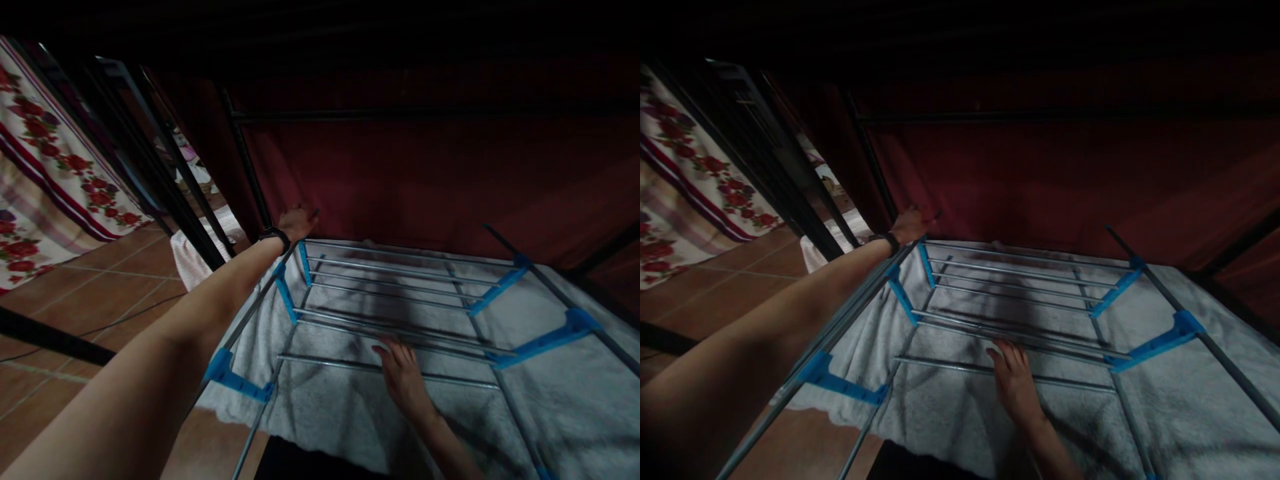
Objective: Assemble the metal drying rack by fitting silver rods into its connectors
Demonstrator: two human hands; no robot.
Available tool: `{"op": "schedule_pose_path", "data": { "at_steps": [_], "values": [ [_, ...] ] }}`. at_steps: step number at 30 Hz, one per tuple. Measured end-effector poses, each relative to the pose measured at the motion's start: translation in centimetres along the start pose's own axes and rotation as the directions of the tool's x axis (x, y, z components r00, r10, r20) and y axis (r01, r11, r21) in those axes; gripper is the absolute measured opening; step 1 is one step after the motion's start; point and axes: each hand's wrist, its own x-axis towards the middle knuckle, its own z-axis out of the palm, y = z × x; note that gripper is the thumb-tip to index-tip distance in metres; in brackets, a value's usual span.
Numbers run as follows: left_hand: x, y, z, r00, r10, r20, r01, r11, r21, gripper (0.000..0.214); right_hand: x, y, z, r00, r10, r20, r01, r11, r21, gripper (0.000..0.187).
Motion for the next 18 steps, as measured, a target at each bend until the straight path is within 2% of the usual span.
{"op": "schedule_pose_path", "data": {
  "at_steps": [3, 5, 7, 9, 11, 13, 15, 18],
  "values": [
    [0.6, 3.7, -0.1, 0.986, 0.055, -0.157, -0.062, 0.997, -0.037, 0.036, -1.2, -0.3, 0.0, 0.999, 0.010, 0.045, -0.011, 1.000, 0.016, 0.040],
    [0.9, 6.4, 0.3, 0.965, 0.090, -0.246, -0.140, 0.970, -0.197, 0.026, -1.8, -0.1, 0.2, 0.996, 0.053, 0.066, -0.054, 0.999, 0.003, 0.039],
    [0.3, 9.3, 0.9, 0.941, 0.067, -0.332, -0.213, 0.878, -0.427, 0.018, -2.5, 0.3, 0.5, 0.993, 0.095, 0.073, -0.094, 0.995, -0.020, 0.038],
    [-1.9, 12.0, 1.7, 0.910, 0.017, -0.415, -0.294, 0.733, -0.613, 0.015, -3.4, 0.9, 0.8, 0.988, 0.133, 0.079, -0.130, 0.991, -0.044, 0.037],
    [-6.1, 14.2, 3.2, 0.862, -0.028, -0.506, -0.380, 0.624, -0.683, 0.020, -4.4, 1.5, 0.9, 0.981, 0.177, 0.082, -0.171, 0.983, -0.069, 0.036],
    [-11.9, 15.2, 5.8, 0.838, -0.030, -0.544, -0.426, 0.586, -0.689, 0.022, -5.3, 2.0, 0.8, 0.974, 0.208, 0.087, -0.202, 0.976, -0.077, 0.035],
    [-18.1, 14.9, 9.2, 0.859, 0.055, -0.510, -0.441, 0.586, -0.680, 0.023, -6.0, 2.3, 0.6, 0.970, 0.228, 0.087, -0.224, 0.973, -0.061, 0.035],
    [-26.0, 12.1, 14.5, 0.921, 0.240, -0.308, -0.388, 0.657, -0.646, 0.027, -6.3, 2.4, 0.3, 0.963, 0.256, 0.079, -0.255, 0.967, -0.021, 0.032]
  ]
}}
